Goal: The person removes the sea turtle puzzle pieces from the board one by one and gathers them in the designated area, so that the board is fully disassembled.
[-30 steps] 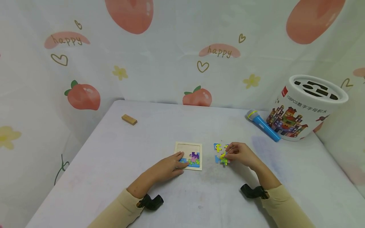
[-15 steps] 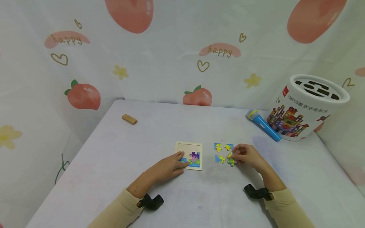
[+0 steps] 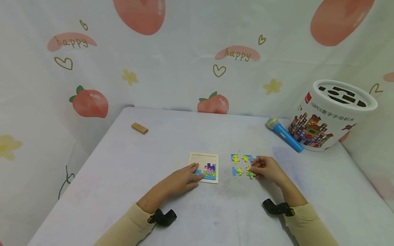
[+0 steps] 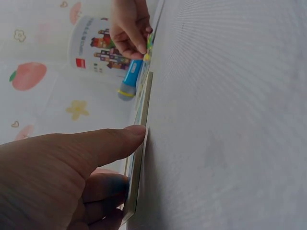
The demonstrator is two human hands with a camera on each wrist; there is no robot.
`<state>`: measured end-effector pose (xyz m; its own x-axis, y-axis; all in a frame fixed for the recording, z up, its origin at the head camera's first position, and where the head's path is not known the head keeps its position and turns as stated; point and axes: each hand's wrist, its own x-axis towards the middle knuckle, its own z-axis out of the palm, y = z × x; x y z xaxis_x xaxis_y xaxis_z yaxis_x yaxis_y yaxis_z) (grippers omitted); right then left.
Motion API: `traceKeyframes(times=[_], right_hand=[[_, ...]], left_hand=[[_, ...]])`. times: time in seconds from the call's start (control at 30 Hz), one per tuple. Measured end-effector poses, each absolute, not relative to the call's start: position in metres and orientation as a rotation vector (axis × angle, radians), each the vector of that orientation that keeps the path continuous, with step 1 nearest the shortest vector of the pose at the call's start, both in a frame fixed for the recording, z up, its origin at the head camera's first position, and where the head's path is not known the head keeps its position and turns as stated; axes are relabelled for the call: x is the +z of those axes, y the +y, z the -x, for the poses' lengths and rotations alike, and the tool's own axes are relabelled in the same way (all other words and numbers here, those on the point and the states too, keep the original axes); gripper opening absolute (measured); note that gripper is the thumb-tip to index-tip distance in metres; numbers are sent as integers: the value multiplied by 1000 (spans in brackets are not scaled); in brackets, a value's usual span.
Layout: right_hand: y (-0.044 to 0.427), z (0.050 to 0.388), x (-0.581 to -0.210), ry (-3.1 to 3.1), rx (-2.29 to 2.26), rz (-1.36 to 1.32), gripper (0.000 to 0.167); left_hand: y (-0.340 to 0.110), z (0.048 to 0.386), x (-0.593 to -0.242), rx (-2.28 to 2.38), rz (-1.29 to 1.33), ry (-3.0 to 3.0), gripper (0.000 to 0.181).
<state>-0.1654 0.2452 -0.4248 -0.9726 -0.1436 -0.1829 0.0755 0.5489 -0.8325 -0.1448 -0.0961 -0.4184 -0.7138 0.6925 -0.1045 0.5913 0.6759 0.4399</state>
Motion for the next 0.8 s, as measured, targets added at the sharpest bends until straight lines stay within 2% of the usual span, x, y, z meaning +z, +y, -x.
traceKeyframes(times=[0.53, 0.8], right_hand=[[242, 165, -425, 2650, -1259, 14, 22], [246, 162, -419, 2746, -1048, 267, 28]], left_hand=[[-97, 145, -417, 566, -1009, 2618, 35], [-96, 146, -417, 572, -1008, 2613, 35]])
